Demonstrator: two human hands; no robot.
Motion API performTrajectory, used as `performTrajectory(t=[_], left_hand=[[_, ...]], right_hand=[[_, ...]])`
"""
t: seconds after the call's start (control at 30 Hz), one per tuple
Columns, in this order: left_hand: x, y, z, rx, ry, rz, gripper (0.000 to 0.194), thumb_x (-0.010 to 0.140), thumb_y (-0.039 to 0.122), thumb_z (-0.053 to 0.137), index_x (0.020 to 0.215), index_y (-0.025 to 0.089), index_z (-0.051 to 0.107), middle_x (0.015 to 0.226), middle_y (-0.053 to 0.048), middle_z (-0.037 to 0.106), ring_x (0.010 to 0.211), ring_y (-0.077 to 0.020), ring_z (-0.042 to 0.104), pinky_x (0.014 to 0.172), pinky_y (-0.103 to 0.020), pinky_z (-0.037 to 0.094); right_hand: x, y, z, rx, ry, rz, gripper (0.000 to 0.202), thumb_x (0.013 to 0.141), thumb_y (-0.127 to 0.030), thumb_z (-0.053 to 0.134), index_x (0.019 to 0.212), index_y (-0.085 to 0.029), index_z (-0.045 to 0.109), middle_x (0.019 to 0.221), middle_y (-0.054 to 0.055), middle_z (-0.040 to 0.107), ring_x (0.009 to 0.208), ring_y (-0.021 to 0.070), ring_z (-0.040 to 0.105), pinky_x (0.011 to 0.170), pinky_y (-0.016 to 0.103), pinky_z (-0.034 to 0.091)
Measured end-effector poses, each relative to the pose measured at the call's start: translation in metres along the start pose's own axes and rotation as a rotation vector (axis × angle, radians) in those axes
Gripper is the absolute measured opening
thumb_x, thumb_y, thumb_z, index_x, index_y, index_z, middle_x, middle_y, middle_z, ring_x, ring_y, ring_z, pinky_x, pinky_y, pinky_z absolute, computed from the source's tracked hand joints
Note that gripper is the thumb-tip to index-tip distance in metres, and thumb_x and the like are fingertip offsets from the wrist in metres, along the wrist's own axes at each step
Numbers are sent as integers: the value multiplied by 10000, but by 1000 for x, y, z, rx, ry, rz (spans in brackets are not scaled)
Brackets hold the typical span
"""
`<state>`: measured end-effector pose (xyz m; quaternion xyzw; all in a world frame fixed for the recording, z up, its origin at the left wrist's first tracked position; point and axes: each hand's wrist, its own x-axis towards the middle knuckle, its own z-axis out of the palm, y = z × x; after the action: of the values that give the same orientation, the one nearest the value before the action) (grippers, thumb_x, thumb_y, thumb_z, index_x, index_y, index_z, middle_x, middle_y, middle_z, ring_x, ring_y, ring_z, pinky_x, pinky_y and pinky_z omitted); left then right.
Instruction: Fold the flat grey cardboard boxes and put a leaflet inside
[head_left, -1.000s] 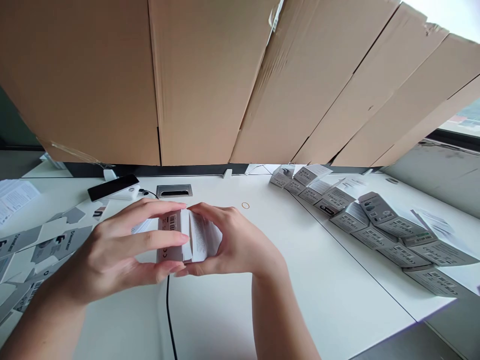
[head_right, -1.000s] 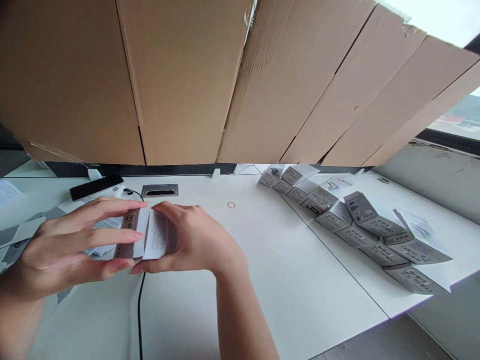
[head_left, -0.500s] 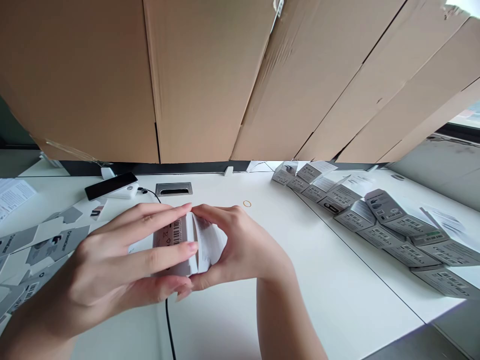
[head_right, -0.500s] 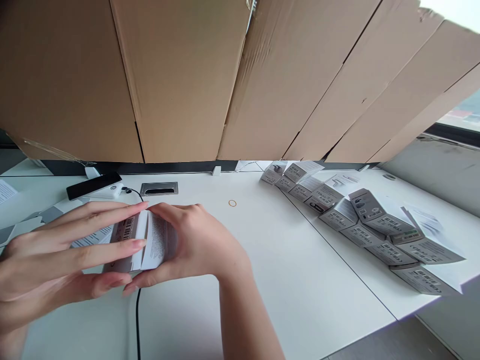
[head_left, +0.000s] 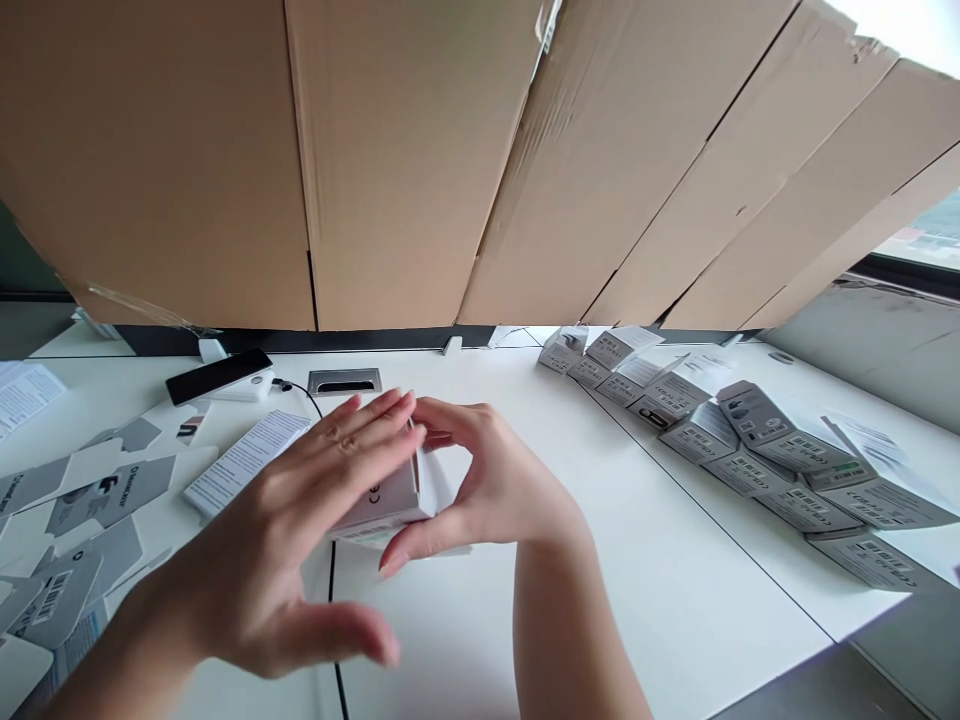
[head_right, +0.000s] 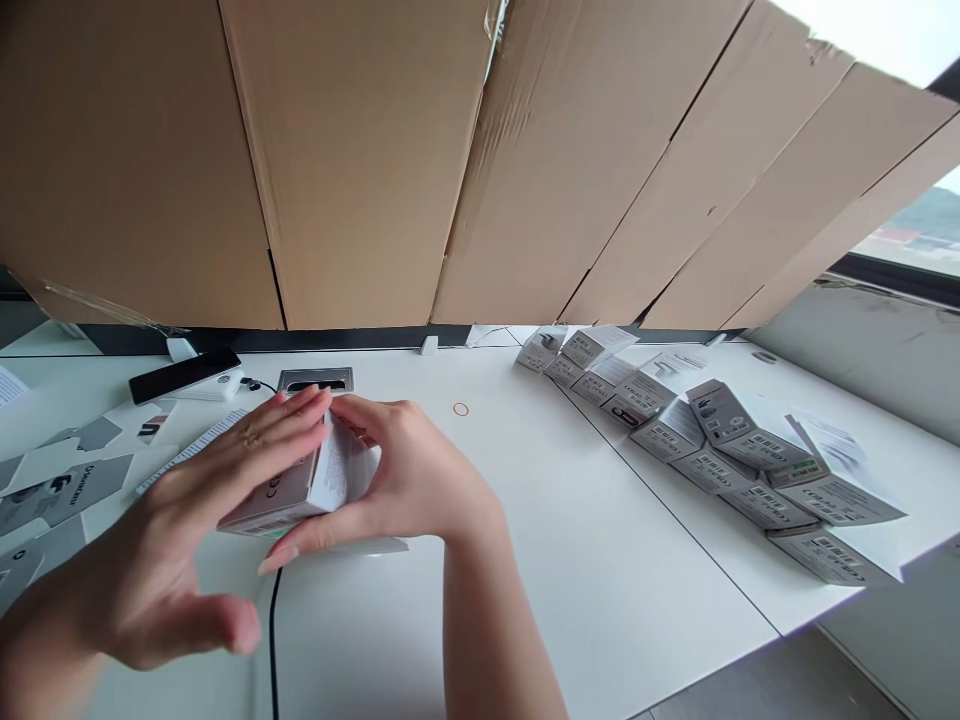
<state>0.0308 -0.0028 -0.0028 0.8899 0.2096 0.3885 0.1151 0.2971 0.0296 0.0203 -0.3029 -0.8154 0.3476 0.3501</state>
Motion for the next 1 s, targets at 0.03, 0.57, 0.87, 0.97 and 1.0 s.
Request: performTrajectory(t=[0.03,0.57,0.87,0.97,1.0], left_hand=[[0,1,1,7,-6,-4,1128,1074,798,783,1938,248,312,1957,-142,426,1823,-360,418,1518,-537,327],[1,-21,1,-420,522,-655,510,1210,623,665,1661,406,763,1741,-32,731,1690,-336,631,1454,-526,488],[-18,-34,-103,-588,1426,-769,521,1301,488,345,1273,362,850,1703,133,748,1710,-233,602,1306,-437,670],[-20,-27,-117,-611,1400,-827,498,1272,452,369,1181,395,855,1639,202,778,1693,-208,615,1317,-386,651],[-19,-26,-118,-630,1399,-849,470,1262,437,391,1180,388,851,1642,193,778,1672,-212,637,1357,-402,618]], right_hand=[[0,0,-1,9,-7,10,904,683,-708,1144,1393,-246,830,1076,40,864,969,258,796,836,371,686],[3,19,-2,303,130,282,1008,1019,-1071,495,1660,-318,688,1537,145,804,1321,337,816,1058,493,712],[35,53,51,-136,58,107,489,1203,-633,679,1493,-260,807,1449,160,860,1313,312,861,1098,525,753],[74,70,116,-341,-272,-66,630,1071,-364,936,1663,-289,733,1770,151,702,1697,355,640,1448,623,508],[87,76,135,-362,-343,-97,790,985,-327,1026,1705,-301,701,1830,137,644,1776,363,543,1523,647,377]])
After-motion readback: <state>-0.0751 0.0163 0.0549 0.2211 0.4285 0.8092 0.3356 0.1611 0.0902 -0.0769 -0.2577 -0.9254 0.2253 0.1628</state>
